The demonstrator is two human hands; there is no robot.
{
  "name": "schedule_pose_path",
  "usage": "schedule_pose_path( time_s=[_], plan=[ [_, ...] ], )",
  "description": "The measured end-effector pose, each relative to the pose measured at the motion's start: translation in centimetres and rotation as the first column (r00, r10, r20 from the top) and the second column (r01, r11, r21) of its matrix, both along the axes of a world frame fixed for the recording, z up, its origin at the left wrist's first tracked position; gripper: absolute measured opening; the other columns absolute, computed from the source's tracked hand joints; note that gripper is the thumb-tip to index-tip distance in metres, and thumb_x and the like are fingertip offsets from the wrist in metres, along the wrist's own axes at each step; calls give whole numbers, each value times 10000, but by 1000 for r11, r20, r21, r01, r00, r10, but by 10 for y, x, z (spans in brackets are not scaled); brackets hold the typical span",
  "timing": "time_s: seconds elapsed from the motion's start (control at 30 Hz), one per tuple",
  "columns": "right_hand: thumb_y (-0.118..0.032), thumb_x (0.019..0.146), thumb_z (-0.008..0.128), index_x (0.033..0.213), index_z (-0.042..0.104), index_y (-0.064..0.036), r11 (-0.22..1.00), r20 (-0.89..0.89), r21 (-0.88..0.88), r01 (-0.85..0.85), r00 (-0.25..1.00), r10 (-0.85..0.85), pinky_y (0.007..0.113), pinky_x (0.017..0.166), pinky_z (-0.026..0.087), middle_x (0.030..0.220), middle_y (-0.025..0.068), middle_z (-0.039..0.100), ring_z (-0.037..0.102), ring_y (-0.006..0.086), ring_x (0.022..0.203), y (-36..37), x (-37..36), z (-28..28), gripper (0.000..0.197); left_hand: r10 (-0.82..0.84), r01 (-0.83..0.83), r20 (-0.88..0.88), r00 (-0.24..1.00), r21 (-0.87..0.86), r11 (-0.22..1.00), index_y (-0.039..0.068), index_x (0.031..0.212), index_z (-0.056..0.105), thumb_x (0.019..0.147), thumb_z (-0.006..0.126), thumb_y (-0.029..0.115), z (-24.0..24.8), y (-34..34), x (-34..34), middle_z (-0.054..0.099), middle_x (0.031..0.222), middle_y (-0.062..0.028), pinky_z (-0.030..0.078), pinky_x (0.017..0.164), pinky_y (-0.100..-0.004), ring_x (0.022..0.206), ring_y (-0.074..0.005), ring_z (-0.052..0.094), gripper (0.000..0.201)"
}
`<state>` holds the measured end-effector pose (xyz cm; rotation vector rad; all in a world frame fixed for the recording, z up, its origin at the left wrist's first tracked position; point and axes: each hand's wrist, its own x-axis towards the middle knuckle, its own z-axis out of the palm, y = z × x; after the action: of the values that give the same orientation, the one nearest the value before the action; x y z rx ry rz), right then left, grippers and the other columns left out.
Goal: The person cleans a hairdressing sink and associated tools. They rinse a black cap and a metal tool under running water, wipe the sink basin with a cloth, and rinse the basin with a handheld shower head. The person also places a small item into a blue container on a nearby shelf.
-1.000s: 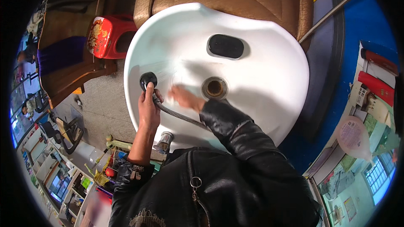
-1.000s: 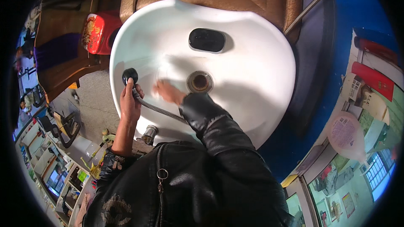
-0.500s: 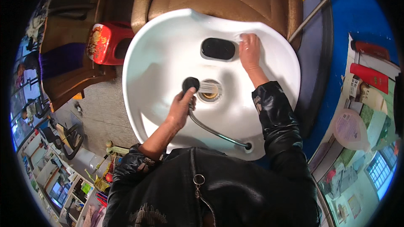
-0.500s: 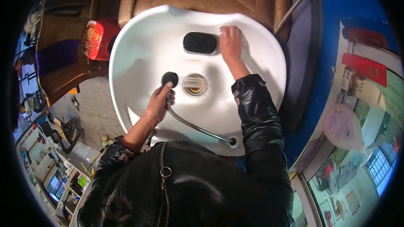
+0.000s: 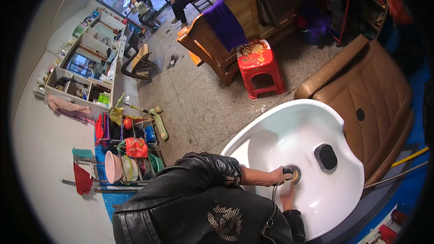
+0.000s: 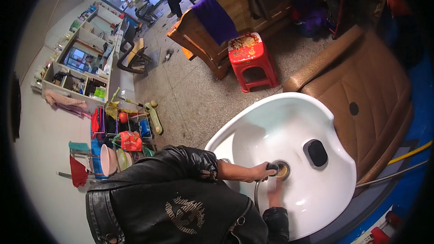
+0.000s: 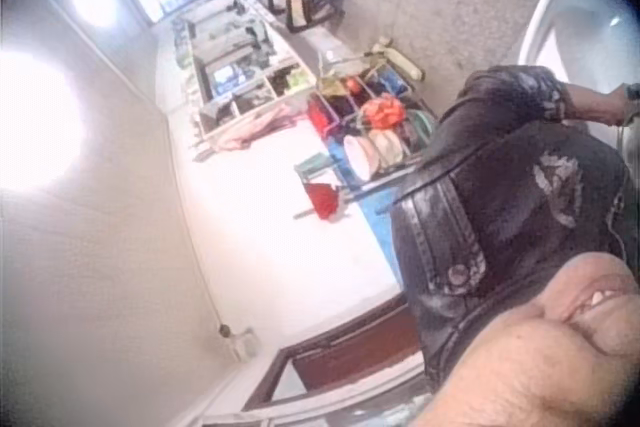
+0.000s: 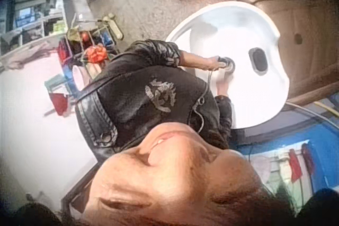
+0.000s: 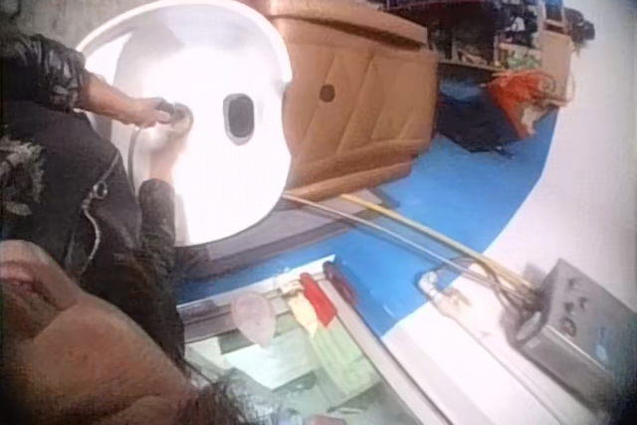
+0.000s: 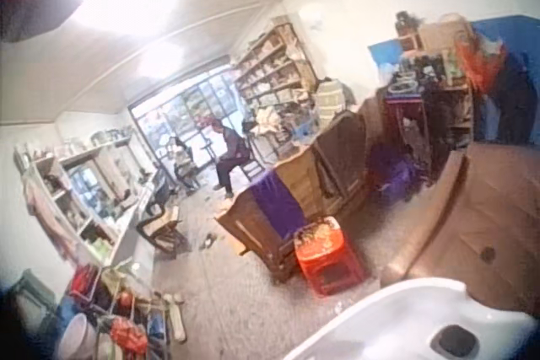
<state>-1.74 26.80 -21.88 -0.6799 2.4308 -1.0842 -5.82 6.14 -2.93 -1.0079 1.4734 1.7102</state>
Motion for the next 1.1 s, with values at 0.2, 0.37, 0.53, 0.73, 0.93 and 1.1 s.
schedule_pose_path(
  time_s=[0.2,0.37,0.53,0.73,0.93,1.1],
  plan=[
    [-85,763,531,925,536,-26,843,-101,537,-29,990,99,323,627,470,793,101,544,553,202,706,24,-27,57,172,42,-34,-86,995,89,995,4,1119,349,773,618,308,10,12,14,487,725,-65,410,463,-264,539,-122,473,533],
    [-19,781,454,978,508,-58,846,831,-1,534,471,-296,248,597,460,848,61,541,544,156,740,-35,-51,104,208,36,-45,-164,986,-51,998,37,1147,339,675,676,313,7,13,28,524,800,-110,452,536,-294,630,-172,530,642],
    [-18,811,428,1057,490,-9,624,938,-275,731,347,6,263,719,473,958,75,549,551,175,865,-77,-36,162,254,-19,-31,-289,957,-171,985,68,1221,335,577,705,309,8,1,41,536,1022,-155,438,790,-336,914,-240,541,781],
    [-90,839,463,1102,485,-21,725,903,-384,572,397,165,285,770,444,960,67,562,547,157,875,-58,-38,187,273,-26,4,-273,962,-84,996,-24,1088,463,529,780,332,30,-11,33,570,934,-132,466,731,-308,835,-181,556,735],
    [-73,759,561,1341,164,-91,961,600,-152,233,794,-98,291,677,455,957,130,545,559,213,821,-72,0,251,704,243,-235,-151,958,72,969,-34,949,527,728,649,159,-33,5,45,580,784,-102,472,512,-275,618,-162,566,319],
    [-53,723,559,1335,187,-116,925,60,4,379,924,-379,347,659,466,895,211,578,584,339,784,-73,19,266,719,34,-37,14,999,440,897,50,998,525,789,552,439,38,16,37,574,872,-46,464,662,-298,739,-153,540,442]
  ],
)
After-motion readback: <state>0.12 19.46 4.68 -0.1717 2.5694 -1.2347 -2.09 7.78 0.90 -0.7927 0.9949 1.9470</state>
